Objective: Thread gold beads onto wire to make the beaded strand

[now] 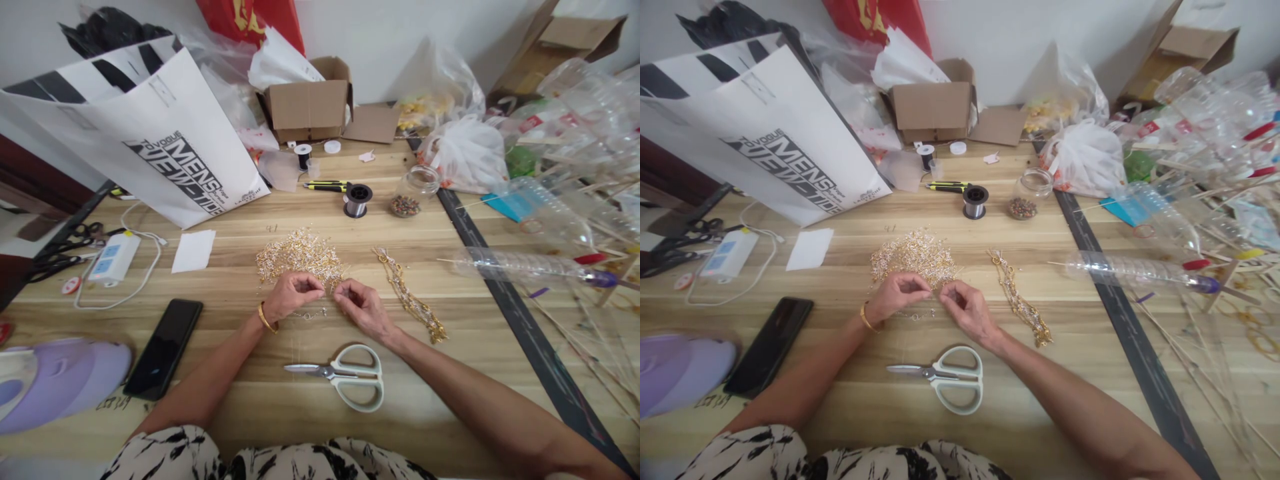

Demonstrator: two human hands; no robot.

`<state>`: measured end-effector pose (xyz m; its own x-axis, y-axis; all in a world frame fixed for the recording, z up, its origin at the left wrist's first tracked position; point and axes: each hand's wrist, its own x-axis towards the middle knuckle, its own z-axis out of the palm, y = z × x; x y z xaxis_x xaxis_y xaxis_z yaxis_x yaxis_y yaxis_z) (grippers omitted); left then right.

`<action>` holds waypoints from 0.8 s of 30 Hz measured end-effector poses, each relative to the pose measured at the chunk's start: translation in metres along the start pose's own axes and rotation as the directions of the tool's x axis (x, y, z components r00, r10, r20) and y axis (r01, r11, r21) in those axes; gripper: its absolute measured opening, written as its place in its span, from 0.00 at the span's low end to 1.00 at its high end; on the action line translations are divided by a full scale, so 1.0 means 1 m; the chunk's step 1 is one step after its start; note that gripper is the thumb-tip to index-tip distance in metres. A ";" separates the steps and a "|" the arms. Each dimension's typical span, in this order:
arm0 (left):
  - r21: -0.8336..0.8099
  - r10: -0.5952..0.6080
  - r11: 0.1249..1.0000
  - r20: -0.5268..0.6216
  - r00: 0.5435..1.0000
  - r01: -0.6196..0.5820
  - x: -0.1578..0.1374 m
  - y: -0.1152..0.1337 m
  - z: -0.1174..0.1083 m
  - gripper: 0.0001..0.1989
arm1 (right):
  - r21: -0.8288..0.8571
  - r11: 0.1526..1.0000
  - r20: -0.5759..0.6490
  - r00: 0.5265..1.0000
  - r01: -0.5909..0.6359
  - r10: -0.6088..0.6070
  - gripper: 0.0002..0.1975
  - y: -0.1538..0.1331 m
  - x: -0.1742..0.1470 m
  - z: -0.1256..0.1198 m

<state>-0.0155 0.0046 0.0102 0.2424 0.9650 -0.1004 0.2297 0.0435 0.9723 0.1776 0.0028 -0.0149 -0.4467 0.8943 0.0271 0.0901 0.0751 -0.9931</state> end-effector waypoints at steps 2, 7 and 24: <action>-0.014 -0.006 1.000 0.007 1.000 0.006 0.000 0.001 0.000 0.07 | -0.008 1.000 0.002 1.000 0.003 -0.003 0.09 0.001 0.000 0.000; -0.023 0.016 1.000 0.020 1.000 -0.015 0.000 0.000 0.000 0.07 | -0.030 0.999 0.004 1.000 0.014 -0.014 0.08 0.002 0.000 0.000; 0.447 0.093 0.854 0.373 0.923 -0.266 -0.003 0.017 -0.013 0.05 | 0.027 1.000 -0.019 1.000 0.009 -0.008 0.09 0.002 0.001 0.000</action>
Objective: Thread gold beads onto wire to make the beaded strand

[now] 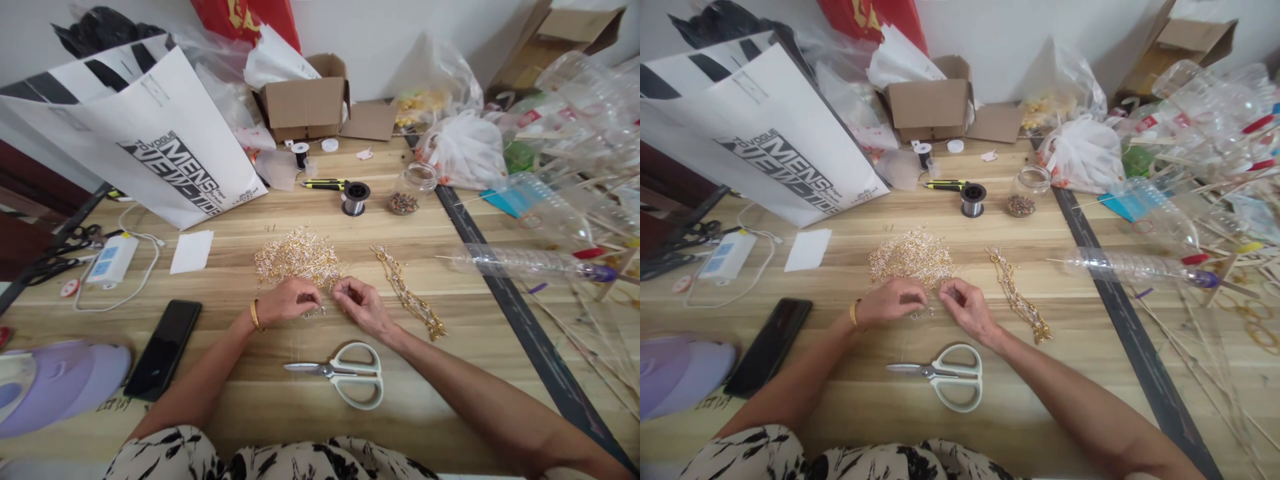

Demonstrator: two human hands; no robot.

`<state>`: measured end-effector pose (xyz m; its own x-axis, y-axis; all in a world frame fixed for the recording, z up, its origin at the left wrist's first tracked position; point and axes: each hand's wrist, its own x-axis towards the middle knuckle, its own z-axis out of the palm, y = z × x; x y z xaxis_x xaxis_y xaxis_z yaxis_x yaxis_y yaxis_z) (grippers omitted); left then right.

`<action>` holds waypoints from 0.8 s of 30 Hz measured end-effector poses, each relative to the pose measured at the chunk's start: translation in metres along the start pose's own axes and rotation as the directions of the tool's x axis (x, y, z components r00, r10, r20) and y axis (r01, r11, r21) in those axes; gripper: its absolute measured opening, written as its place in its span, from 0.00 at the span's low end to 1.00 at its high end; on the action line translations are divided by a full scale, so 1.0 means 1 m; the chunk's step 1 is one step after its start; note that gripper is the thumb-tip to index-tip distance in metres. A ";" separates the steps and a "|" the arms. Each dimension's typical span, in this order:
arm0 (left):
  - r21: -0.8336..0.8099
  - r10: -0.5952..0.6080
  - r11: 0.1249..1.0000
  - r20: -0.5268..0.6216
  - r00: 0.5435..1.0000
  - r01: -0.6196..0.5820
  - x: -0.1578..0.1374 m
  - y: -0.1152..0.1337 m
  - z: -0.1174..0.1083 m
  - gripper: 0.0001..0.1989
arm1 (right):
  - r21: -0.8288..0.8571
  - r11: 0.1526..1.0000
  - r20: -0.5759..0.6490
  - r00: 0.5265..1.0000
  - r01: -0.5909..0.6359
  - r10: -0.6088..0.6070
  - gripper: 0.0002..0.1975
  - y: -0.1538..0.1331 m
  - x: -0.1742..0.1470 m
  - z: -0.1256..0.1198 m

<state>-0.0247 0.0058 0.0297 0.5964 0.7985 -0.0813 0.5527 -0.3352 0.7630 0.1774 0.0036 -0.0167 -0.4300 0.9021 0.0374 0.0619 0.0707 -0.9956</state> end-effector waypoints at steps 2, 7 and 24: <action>0.094 0.067 0.993 0.078 0.995 -0.074 -0.002 0.002 -0.002 0.06 | 0.005 1.000 0.000 1.000 0.000 0.000 0.09 -0.001 0.000 0.000; 0.125 0.130 0.980 0.183 0.974 -0.154 -0.004 0.007 -0.001 0.07 | 0.004 1.000 -0.002 1.000 -0.007 0.007 0.10 -0.005 0.000 0.000; 0.142 0.085 0.982 0.250 0.964 -0.124 -0.007 0.007 -0.006 0.07 | -0.149 0.983 0.088 0.992 0.105 -0.092 0.09 -0.005 -0.002 -0.002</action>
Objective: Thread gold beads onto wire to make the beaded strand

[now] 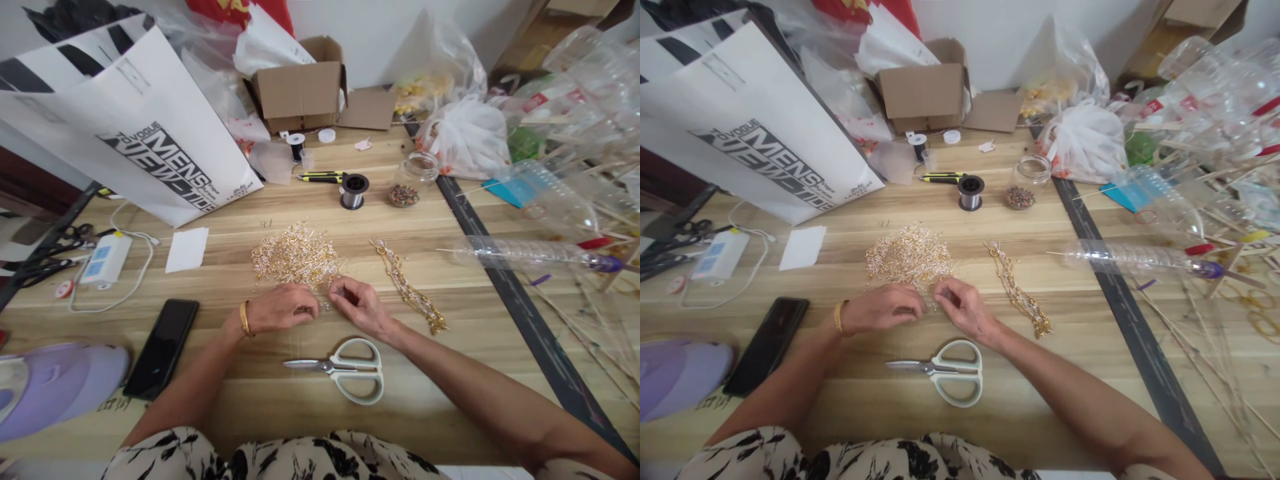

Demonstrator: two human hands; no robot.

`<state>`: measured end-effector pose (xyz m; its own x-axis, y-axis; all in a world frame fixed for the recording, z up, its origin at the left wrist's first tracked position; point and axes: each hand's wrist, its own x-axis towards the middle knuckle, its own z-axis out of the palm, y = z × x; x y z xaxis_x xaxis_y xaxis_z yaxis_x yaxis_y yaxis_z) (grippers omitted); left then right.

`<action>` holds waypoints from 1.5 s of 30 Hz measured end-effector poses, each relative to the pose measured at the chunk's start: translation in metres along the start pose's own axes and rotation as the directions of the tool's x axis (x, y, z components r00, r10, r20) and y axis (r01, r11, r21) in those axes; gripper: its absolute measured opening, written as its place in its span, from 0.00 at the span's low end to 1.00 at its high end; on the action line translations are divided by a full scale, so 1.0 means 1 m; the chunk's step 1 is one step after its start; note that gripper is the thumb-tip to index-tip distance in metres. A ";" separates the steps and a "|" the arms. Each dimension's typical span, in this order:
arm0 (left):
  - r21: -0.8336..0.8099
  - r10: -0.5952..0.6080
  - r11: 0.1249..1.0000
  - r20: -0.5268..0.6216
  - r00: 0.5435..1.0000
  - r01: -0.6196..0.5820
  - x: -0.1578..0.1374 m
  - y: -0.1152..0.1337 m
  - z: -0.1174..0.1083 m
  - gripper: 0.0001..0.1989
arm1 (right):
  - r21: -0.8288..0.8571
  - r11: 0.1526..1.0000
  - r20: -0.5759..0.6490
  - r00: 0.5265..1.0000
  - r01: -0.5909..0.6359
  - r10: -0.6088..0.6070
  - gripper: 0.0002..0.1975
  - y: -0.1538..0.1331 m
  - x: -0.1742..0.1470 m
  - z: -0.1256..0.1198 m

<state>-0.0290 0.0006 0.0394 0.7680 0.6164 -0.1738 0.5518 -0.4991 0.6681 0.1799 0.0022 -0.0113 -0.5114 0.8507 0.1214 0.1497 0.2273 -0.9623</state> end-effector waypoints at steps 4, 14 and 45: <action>-0.005 -0.014 1.000 0.008 1.000 0.014 0.000 0.000 -0.002 0.08 | -0.073 0.996 0.035 0.998 0.047 -0.044 0.07 0.000 -0.003 0.001; -0.141 -0.001 0.990 -0.041 0.999 -0.005 -0.002 -0.012 0.000 0.09 | -0.156 0.988 0.066 0.998 0.010 0.001 0.09 0.003 -0.006 0.002; -0.186 -0.069 0.981 -0.056 0.996 0.057 -0.003 -0.024 0.001 0.09 | -0.433 0.791 0.381 0.883 0.432 -0.274 0.06 0.007 -0.022 -0.003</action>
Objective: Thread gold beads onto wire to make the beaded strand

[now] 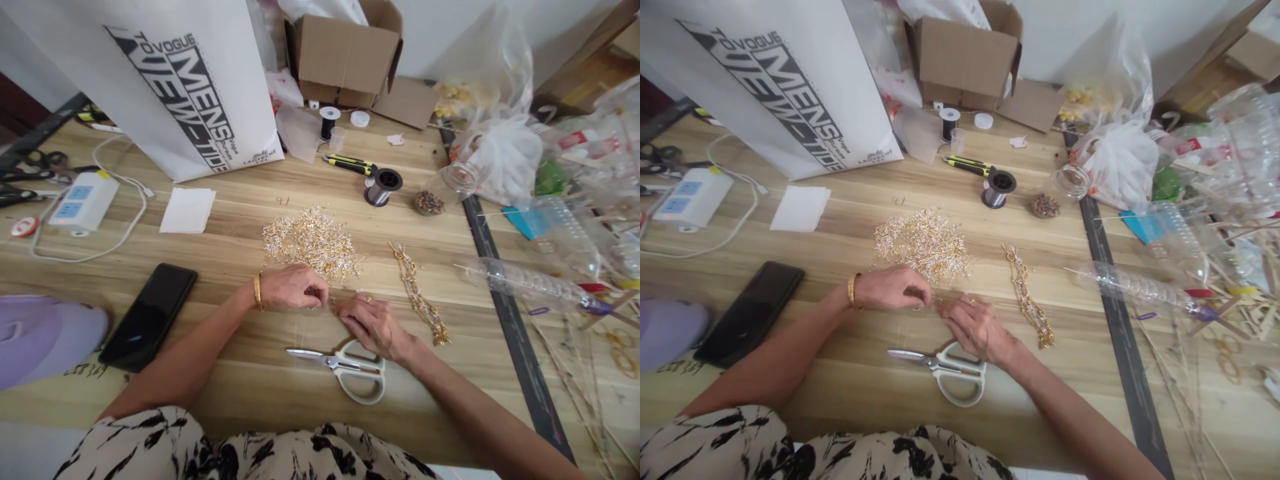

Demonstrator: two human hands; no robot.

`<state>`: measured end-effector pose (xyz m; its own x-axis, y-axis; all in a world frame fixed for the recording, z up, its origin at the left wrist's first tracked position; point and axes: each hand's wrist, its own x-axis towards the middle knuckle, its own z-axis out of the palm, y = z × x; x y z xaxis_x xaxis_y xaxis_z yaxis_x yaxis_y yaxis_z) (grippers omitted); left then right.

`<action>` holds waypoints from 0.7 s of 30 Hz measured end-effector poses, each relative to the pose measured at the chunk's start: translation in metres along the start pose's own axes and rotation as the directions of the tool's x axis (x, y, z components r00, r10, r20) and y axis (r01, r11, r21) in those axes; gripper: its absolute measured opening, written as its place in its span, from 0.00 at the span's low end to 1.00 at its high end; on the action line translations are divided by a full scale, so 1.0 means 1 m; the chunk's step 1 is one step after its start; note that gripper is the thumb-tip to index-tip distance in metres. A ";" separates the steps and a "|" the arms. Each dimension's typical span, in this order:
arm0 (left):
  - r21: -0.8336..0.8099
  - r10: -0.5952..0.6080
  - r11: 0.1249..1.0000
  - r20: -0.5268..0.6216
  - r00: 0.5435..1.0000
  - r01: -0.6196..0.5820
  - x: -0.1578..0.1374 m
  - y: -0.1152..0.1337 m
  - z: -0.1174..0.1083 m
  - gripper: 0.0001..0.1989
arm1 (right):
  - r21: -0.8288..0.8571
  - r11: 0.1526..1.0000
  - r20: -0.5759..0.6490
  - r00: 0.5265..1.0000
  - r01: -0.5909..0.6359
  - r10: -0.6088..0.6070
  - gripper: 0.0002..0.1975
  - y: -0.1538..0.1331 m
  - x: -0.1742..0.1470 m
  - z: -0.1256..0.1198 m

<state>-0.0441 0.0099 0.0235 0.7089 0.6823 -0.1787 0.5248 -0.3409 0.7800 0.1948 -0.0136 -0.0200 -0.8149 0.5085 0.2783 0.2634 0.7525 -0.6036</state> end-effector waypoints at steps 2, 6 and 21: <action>-0.017 0.001 1.000 -0.008 1.000 -0.001 0.000 0.001 0.000 0.10 | 0.012 0.998 -0.035 0.998 -0.054 0.055 0.05 0.001 0.001 0.000; -0.008 -0.024 1.000 0.004 1.000 0.024 -0.001 0.003 -0.001 0.09 | 0.073 0.979 -0.109 0.974 -0.190 0.197 0.05 0.001 0.003 -0.002; 0.019 -0.058 0.998 0.034 0.998 0.057 0.000 0.006 -0.002 0.09 | 0.543 0.721 -0.127 0.806 -0.432 0.578 0.08 0.004 0.006 -0.005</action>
<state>-0.0419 0.0097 0.0291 0.6932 0.6782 -0.2439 0.5733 -0.3137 0.7569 0.1941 -0.0052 -0.0173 -0.4391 0.8980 -0.0300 0.2612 0.0956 -0.9605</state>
